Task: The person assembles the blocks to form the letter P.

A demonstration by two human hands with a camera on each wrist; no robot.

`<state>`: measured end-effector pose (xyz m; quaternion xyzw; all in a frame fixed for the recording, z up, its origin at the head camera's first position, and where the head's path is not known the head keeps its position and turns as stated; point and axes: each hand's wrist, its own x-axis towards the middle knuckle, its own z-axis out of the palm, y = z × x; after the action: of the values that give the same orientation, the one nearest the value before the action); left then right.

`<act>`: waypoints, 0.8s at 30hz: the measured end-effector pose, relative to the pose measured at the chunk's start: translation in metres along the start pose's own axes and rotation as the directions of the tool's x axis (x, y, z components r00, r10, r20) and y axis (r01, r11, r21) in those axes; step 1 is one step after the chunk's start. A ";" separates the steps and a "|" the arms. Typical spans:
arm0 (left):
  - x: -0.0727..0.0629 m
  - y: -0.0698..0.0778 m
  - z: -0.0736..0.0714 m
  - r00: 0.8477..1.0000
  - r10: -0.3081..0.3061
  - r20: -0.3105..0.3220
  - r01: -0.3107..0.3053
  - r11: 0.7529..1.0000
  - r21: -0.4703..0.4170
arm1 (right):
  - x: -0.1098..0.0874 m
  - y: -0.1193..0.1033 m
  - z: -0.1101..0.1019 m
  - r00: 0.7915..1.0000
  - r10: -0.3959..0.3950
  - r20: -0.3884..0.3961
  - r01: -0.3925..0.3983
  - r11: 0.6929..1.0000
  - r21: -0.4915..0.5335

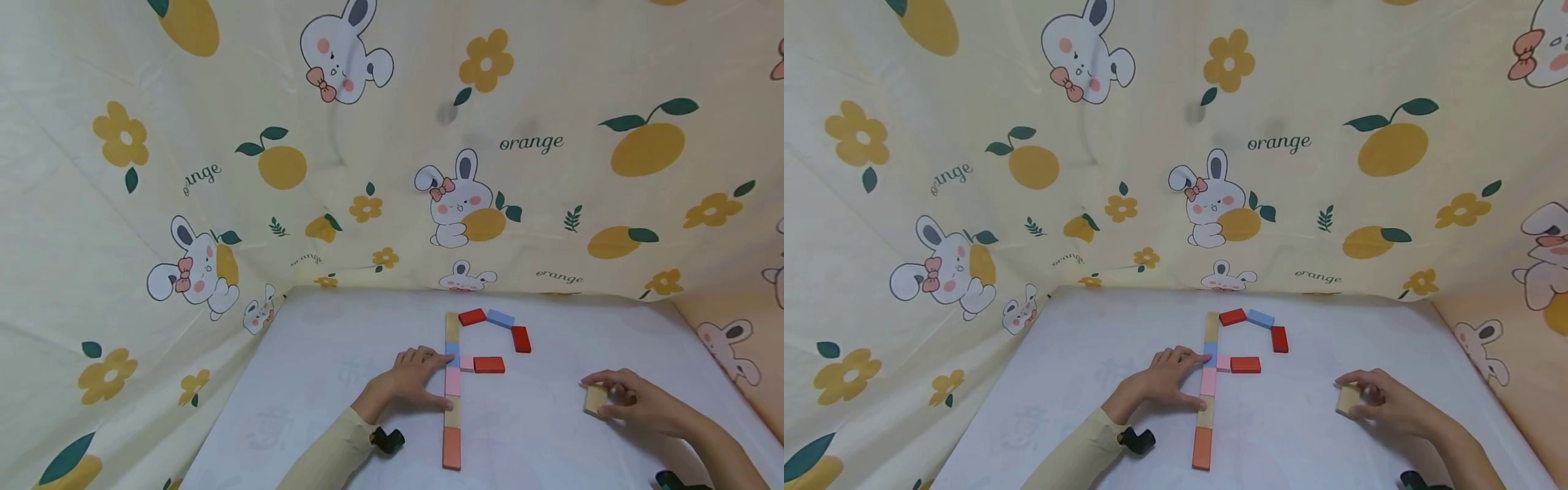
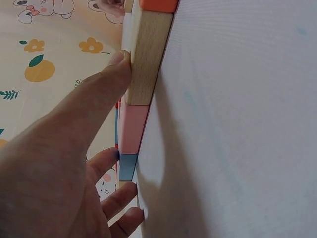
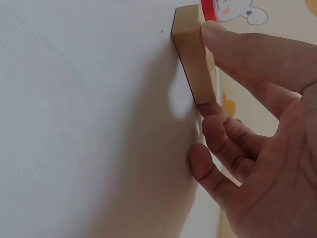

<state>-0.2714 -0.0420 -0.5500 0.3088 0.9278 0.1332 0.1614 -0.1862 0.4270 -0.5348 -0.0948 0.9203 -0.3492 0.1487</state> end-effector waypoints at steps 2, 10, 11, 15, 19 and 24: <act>0.000 0.000 0.001 1.000 0.000 -0.002 0.000 1.000 0.006 | 0.000 0.000 0.001 1.000 0.008 0.000 -0.008 1.000 -0.007; 0.002 -0.001 0.002 1.000 -0.003 -0.003 0.003 1.000 0.022 | 0.001 -0.001 0.001 0.998 0.055 0.029 -0.054 0.998 -0.007; 0.002 -0.001 0.002 1.000 -0.003 -0.003 0.003 1.000 0.021 | 0.001 -0.002 0.002 0.998 0.055 0.031 -0.055 0.998 -0.006; 0.001 0.000 0.002 1.000 0.001 -0.004 -0.001 1.000 0.020 | 0.002 -0.002 0.004 0.999 0.041 0.017 -0.040 0.999 -0.034; 0.000 0.000 0.001 1.000 0.004 -0.006 -0.004 1.000 0.017 | 0.003 -0.002 0.008 1.000 -0.002 -0.030 0.000 0.997 -0.079; 0.001 -0.001 0.002 1.000 0.002 -0.007 -0.002 1.000 0.015 | 0.004 -0.001 0.014 0.994 -0.065 -0.090 0.057 0.994 -0.089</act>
<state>-0.2715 -0.0419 -0.5517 0.3104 0.9291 0.1273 0.1557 -0.1855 0.4165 -0.5445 -0.1128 0.9372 -0.3172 0.0909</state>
